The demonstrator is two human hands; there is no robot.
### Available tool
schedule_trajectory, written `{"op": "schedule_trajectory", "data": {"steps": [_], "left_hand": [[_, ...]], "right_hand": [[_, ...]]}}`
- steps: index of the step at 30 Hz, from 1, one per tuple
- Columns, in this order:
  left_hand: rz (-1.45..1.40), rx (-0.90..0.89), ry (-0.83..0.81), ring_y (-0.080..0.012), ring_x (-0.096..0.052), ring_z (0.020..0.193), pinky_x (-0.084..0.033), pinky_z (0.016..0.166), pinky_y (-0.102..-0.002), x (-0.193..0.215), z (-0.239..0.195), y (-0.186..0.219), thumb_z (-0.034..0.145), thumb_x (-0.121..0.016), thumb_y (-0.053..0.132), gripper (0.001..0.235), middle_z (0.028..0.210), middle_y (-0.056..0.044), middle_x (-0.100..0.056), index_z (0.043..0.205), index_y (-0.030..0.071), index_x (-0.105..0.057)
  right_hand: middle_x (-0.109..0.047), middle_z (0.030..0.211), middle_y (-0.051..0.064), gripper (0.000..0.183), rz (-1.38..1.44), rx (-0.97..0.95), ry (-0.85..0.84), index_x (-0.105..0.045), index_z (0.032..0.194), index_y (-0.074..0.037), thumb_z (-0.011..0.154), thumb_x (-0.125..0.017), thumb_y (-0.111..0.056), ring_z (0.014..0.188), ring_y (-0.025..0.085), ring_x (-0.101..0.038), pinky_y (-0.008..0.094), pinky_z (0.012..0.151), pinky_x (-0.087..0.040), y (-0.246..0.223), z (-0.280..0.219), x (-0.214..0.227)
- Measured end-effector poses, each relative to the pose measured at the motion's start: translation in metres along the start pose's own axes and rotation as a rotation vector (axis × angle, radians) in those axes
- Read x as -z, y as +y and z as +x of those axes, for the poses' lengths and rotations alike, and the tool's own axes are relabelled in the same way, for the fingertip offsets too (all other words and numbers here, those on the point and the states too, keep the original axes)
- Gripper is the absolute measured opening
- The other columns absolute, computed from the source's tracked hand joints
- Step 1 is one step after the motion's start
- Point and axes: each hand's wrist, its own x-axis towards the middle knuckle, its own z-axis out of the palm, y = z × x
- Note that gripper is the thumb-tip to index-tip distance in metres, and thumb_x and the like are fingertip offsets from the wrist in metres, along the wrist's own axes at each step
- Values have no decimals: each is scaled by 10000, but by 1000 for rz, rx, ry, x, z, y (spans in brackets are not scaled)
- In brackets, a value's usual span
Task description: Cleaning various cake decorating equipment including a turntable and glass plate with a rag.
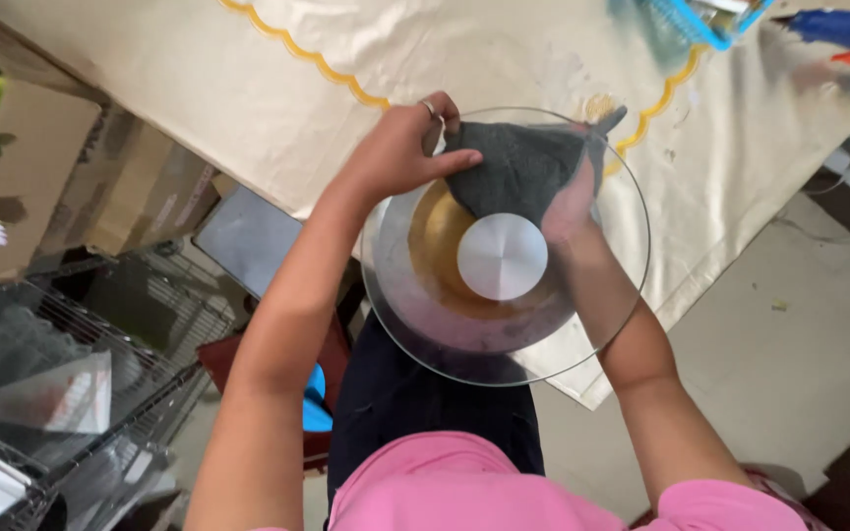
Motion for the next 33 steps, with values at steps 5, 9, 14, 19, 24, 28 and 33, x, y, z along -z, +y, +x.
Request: {"op": "schedule_trajectory", "data": {"steps": [5,9,14,19,24,28,33], "left_hand": [[30,98,-34,-168,-408,508,-332,493,-367,6,2,15,868,-885,386,442,557,-52,-455,1008,66,-614],[57,81,-41,-130,-427,485,-347,477,-336,4,0,13,868,-883,395,459,539,-9,-469,1009,66,-596],[49,88,-22,-149,-418,512,-345,488,-342,3,-6,11,884,-879,402,467,563,-26,-462,1026,64,-590],[44,100,24,-135,-418,521,-337,488,-334,1,-9,11,883,-883,399,451,573,-18,-453,1031,68,-614],[18,104,49,-124,-369,498,-311,490,-323,-4,-5,7,883,-882,382,421,532,-5,-417,972,61,-625],[1,73,67,-129,-336,506,-283,488,-338,-8,-9,1,896,-882,359,401,553,-18,-379,982,53,-637],[25,58,151,-114,-351,530,-318,495,-318,-12,-20,-1,899,-889,354,408,569,-4,-389,980,44,-637]], "right_hand": [[-547,1529,232,814,11,-24,-35,-499,1493,42,1031,-405,-622,1420,390,-515,517,1274,-359,-26,-36,-12],[-520,1548,211,820,14,54,-127,-458,1528,41,993,-392,-576,1437,344,-502,480,1257,-345,-47,-39,-13],[-508,1513,207,664,-110,184,-44,-426,1566,46,1128,-329,-444,1407,344,-495,454,1267,-361,-6,-10,28],[-567,1445,227,602,-48,23,25,-504,1441,54,1058,-340,-381,1341,368,-565,471,1189,-454,4,-30,-11],[-555,1502,190,563,226,83,123,-498,1478,4,1049,-393,-345,1373,326,-560,456,1192,-441,9,-112,-19],[-494,1566,200,616,359,210,161,-438,1543,29,1054,-453,-345,1432,352,-482,490,1231,-352,39,-209,7],[-457,1614,163,644,90,299,320,-414,1591,-8,1064,-451,-376,1470,336,-450,488,1267,-306,43,-294,26]]}}
